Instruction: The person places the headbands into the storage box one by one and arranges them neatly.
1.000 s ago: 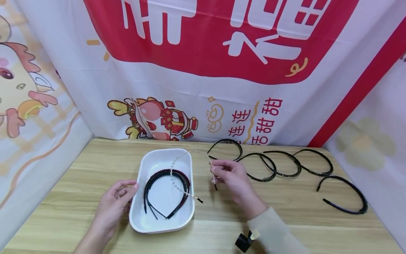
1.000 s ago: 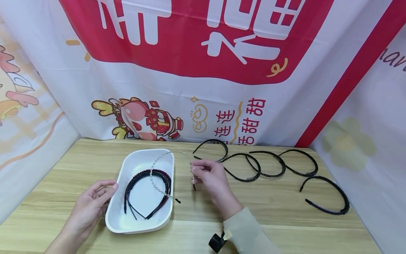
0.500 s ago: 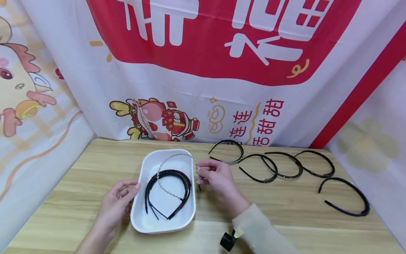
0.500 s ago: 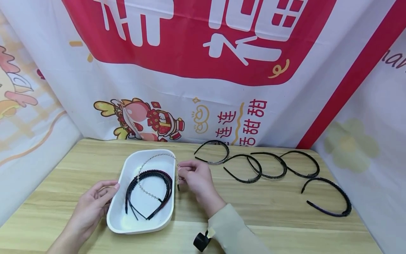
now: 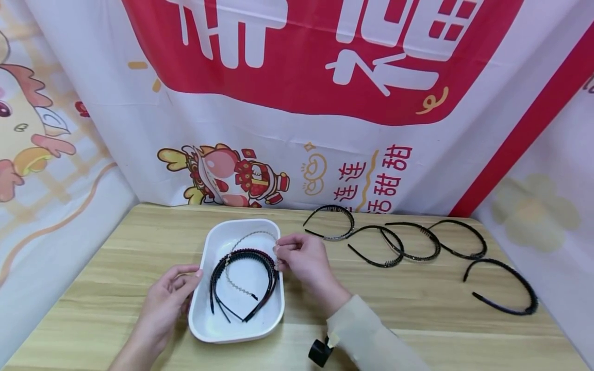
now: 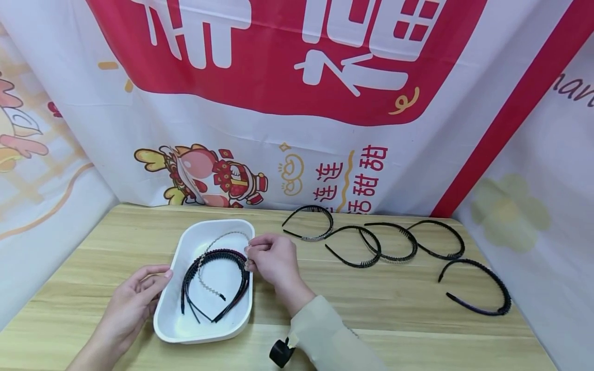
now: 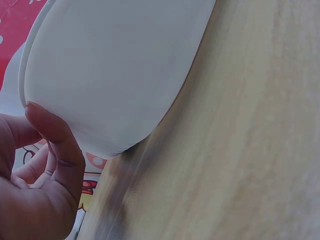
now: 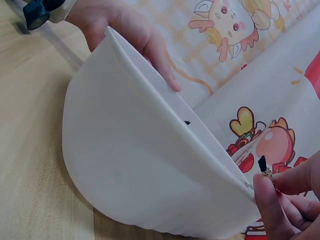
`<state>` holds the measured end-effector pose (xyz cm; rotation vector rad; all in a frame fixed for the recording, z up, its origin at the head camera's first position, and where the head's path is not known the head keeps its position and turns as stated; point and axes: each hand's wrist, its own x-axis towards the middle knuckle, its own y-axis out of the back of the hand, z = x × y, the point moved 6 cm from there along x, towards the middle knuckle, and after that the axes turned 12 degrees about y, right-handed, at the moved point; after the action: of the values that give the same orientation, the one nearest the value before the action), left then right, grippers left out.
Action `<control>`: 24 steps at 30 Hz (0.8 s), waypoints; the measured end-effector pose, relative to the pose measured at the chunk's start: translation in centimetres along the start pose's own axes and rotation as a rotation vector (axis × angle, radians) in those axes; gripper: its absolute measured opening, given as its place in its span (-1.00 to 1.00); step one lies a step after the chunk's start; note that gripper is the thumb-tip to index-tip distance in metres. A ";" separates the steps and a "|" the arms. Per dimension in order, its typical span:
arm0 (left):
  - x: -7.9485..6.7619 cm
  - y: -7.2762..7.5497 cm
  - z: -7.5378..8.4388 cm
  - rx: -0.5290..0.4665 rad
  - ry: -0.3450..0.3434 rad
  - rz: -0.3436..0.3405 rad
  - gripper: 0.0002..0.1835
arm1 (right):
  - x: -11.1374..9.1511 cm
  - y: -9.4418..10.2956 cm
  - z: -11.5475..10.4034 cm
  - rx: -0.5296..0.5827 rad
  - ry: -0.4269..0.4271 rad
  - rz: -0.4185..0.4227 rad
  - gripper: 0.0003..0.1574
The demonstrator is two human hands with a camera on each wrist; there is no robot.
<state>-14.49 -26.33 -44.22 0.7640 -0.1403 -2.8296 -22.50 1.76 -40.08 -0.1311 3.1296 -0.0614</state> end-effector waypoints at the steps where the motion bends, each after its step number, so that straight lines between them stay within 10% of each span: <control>1: 0.0 0.0 0.0 -0.001 -0.002 0.000 -0.58 | 0.0 -0.1 -0.2 -0.007 0.004 -0.001 -0.72; 24: 0.1 0.0 -0.1 -0.012 0.001 -0.013 -0.58 | -0.1 -2.6 -1.9 -0.319 0.179 -0.117 -0.84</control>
<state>-14.54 -26.38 -44.33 0.7669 -0.1185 -2.8397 -22.16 -0.75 -38.08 -0.3269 3.2795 0.4517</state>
